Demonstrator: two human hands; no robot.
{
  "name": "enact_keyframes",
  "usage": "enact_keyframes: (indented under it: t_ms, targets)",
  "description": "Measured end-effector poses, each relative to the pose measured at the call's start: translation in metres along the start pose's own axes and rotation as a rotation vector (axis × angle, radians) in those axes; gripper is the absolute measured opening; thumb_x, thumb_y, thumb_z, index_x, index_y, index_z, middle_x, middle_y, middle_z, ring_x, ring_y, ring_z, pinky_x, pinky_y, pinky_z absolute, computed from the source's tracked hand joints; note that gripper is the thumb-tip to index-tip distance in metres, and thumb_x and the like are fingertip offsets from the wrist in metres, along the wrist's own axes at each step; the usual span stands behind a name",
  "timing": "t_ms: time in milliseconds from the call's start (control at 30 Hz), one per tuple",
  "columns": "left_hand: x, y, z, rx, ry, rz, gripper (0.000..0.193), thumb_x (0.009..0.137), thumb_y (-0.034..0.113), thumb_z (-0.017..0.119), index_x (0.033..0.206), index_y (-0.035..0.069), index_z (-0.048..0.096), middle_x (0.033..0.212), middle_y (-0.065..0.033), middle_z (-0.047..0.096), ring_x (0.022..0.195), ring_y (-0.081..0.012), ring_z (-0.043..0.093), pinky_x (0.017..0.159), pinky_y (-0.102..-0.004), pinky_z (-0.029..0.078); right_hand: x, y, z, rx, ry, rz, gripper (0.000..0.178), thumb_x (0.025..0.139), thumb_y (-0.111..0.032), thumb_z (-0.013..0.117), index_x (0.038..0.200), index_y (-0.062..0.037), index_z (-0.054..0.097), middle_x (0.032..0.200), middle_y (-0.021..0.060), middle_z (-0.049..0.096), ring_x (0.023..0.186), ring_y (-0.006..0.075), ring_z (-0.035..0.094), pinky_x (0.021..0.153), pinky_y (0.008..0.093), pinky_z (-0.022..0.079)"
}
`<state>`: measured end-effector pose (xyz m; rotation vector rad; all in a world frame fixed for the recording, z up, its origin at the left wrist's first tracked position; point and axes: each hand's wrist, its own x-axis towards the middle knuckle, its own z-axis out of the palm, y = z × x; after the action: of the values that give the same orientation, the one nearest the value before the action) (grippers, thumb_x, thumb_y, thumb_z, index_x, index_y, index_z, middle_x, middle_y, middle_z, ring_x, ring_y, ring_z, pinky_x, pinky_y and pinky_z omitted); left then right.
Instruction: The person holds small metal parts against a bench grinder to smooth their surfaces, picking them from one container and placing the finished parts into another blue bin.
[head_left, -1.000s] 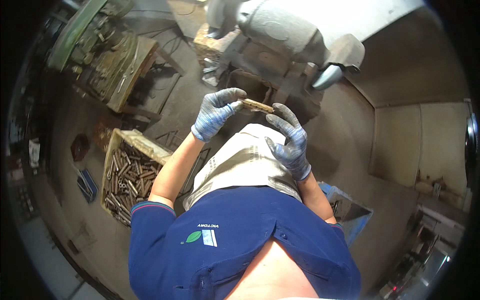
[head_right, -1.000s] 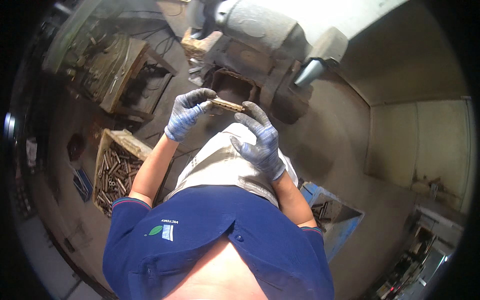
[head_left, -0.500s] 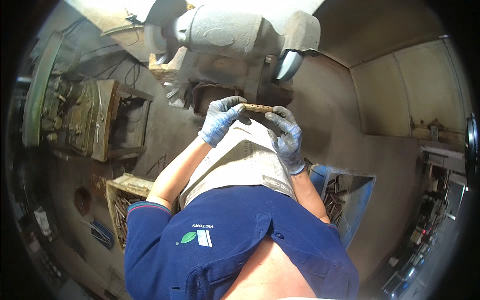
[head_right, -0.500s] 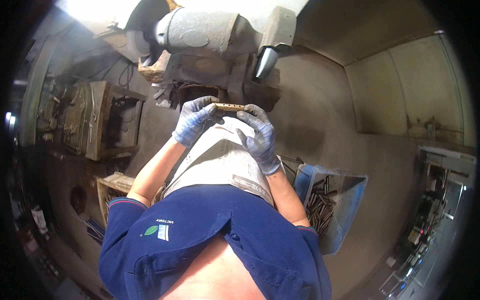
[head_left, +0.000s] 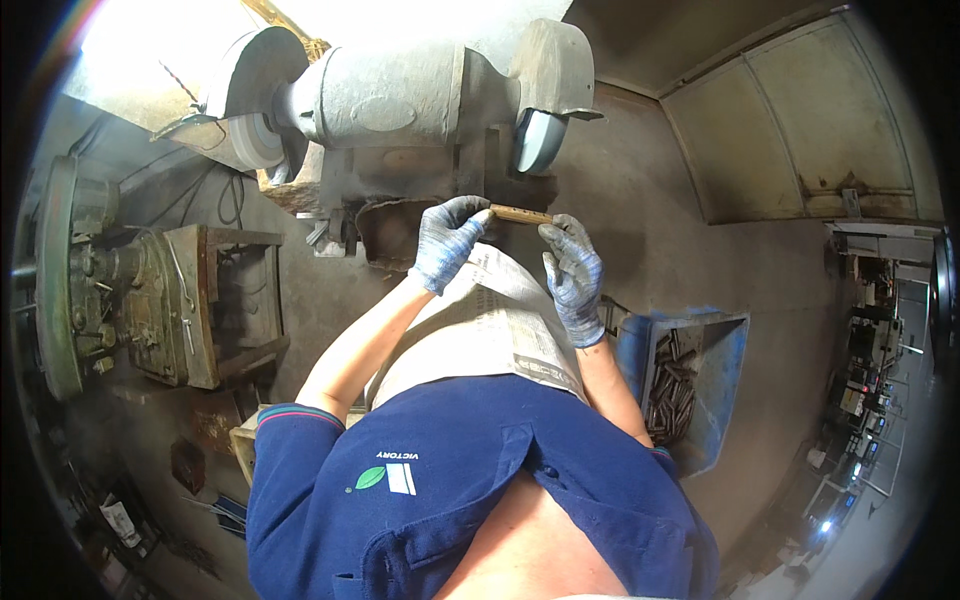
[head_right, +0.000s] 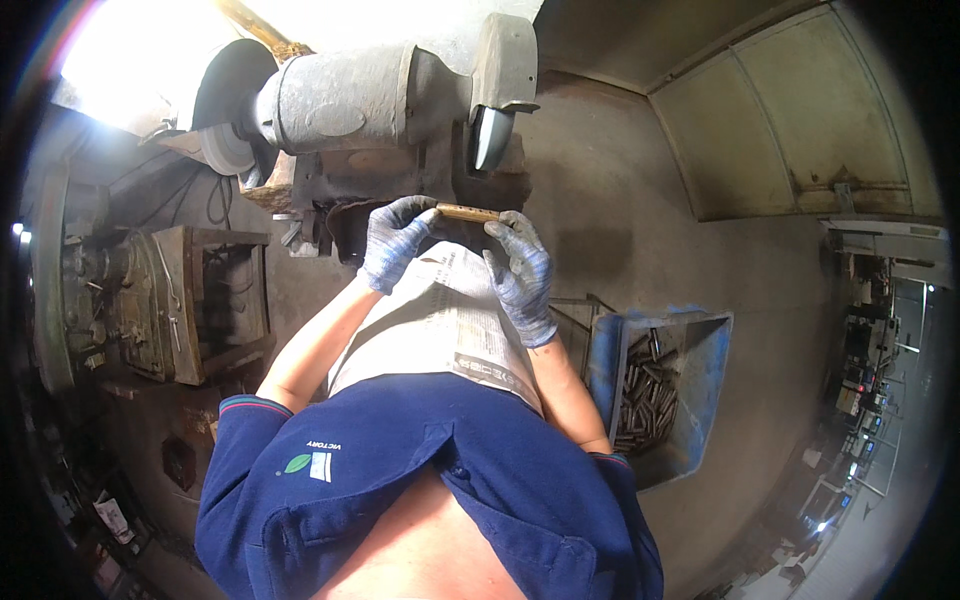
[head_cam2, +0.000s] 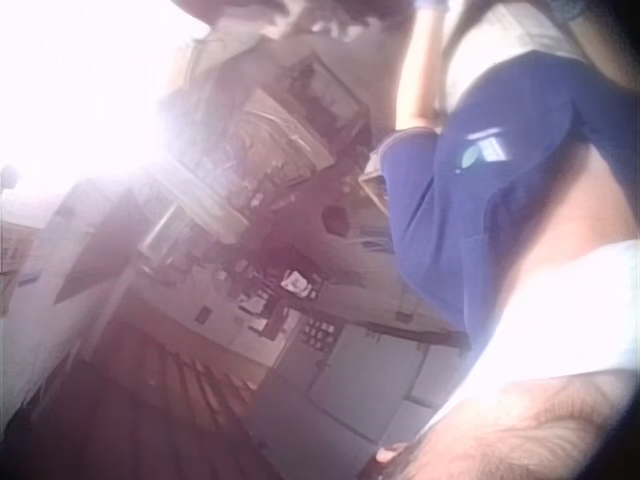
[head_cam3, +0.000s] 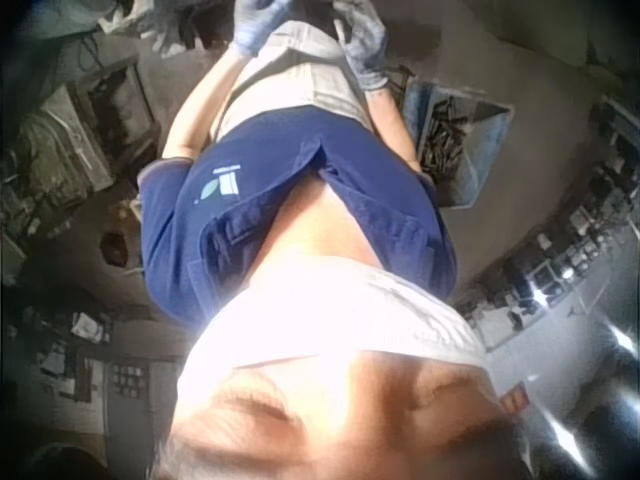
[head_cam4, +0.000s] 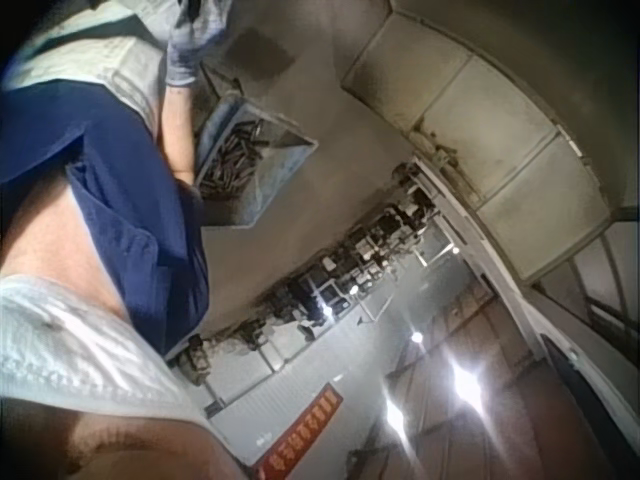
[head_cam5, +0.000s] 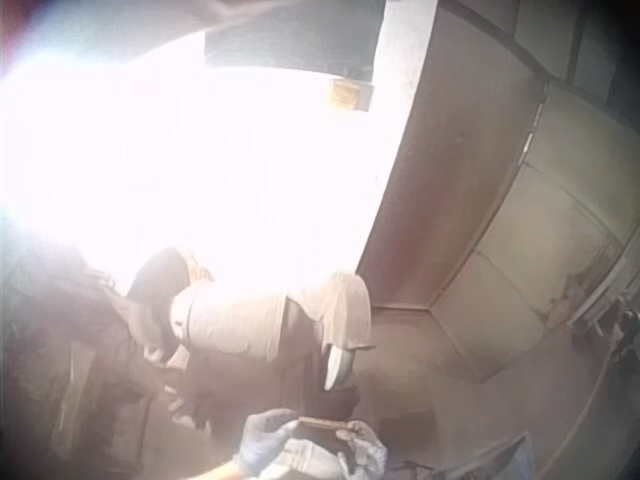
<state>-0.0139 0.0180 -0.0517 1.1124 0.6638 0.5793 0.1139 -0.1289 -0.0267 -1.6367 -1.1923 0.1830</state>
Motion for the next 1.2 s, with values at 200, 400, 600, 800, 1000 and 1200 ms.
enact_keyframes:
  t_ms: [200, 400, 600, 800, 1000, 1200]
  targets:
    - [0.03, -0.025, 0.012, -0.158, 0.101, -0.083, 0.013, 0.086, 0.002, 0.059, 0.096, -0.006, 0.062, 0.083, -0.0082, 0.064, 0.073, -0.0139, 0.062, 0.066, -0.0276, 0.056, 0.007, 0.042, 0.004, -0.167, -0.024, -0.077, 0.031, 0.074, -0.002, 0.068, 0.105, -0.0026, 0.065, 0.113, 0.0117, 0.061, 0.116, 0.0256, 0.052, 0.099, 0.0347, 0.041]
    - [0.051, -0.04, 0.031, -0.346, 0.127, -0.115, 0.011, 0.087, 0.001, 0.057, 0.094, -0.006, 0.062, 0.083, -0.0101, 0.064, 0.073, -0.0153, 0.062, 0.066, -0.0266, 0.056, 0.023, 0.074, 0.002, -0.141, -0.012, -0.05, 0.024, 0.076, 0.001, 0.067, 0.1, 0.0, 0.066, 0.105, 0.01, 0.064, 0.111, 0.0249, 0.055, 0.096, 0.0326, 0.043]
    - [0.062, -0.051, 0.048, -0.306, 0.179, -0.11, 0.012, 0.088, 0.003, 0.057, 0.096, -0.005, 0.062, 0.083, -0.0103, 0.065, 0.07, -0.0171, 0.064, 0.066, -0.028, 0.055, 0.024, 0.09, -0.002, 0.184, 0.046, 0.223, 0.019, 0.085, 0.003, 0.058, 0.102, 0.0022, 0.064, 0.104, 0.0092, 0.063, 0.099, 0.0157, 0.059, 0.091, 0.0283, 0.046]
    - [0.071, -0.046, 0.056, -0.264, 0.202, -0.131, 0.011, 0.087, 0.002, 0.057, 0.094, -0.005, 0.063, 0.083, -0.0097, 0.065, 0.07, -0.0172, 0.063, 0.069, -0.0288, 0.056, 0.028, 0.093, -0.005, 0.303, 0.045, 0.343, 0.02, 0.088, 0.0, 0.053, 0.106, 0.0039, 0.062, 0.106, 0.0101, 0.061, 0.096, 0.0169, 0.06, 0.089, 0.0286, 0.047]
    - [0.073, -0.051, 0.039, -0.243, 0.302, -0.179, 0.008, 0.087, 0.002, 0.057, 0.09, -0.003, 0.063, 0.08, -0.008, 0.064, 0.068, -0.0163, 0.063, 0.065, -0.0257, 0.055, 0.033, 0.089, 0.014, 0.43, 0.063, 0.343, 0.021, 0.081, 0.001, 0.063, 0.102, 0.0018, 0.065, 0.096, 0.0089, 0.066, 0.092, 0.0148, 0.06, 0.081, 0.0254, 0.047]
    - [0.07, -0.044, 0.021, -0.25, 0.322, -0.144, 0.009, 0.087, 0.001, 0.055, 0.091, -0.004, 0.062, 0.084, -0.0102, 0.064, 0.069, -0.0158, 0.063, 0.064, -0.0276, 0.058, 0.036, 0.095, 0.029, 0.287, -0.059, 0.263, 0.017, 0.087, -0.001, 0.057, 0.103, 0.0027, 0.064, 0.098, 0.0081, 0.063, 0.093, 0.0146, 0.06, 0.084, 0.0257, 0.047]
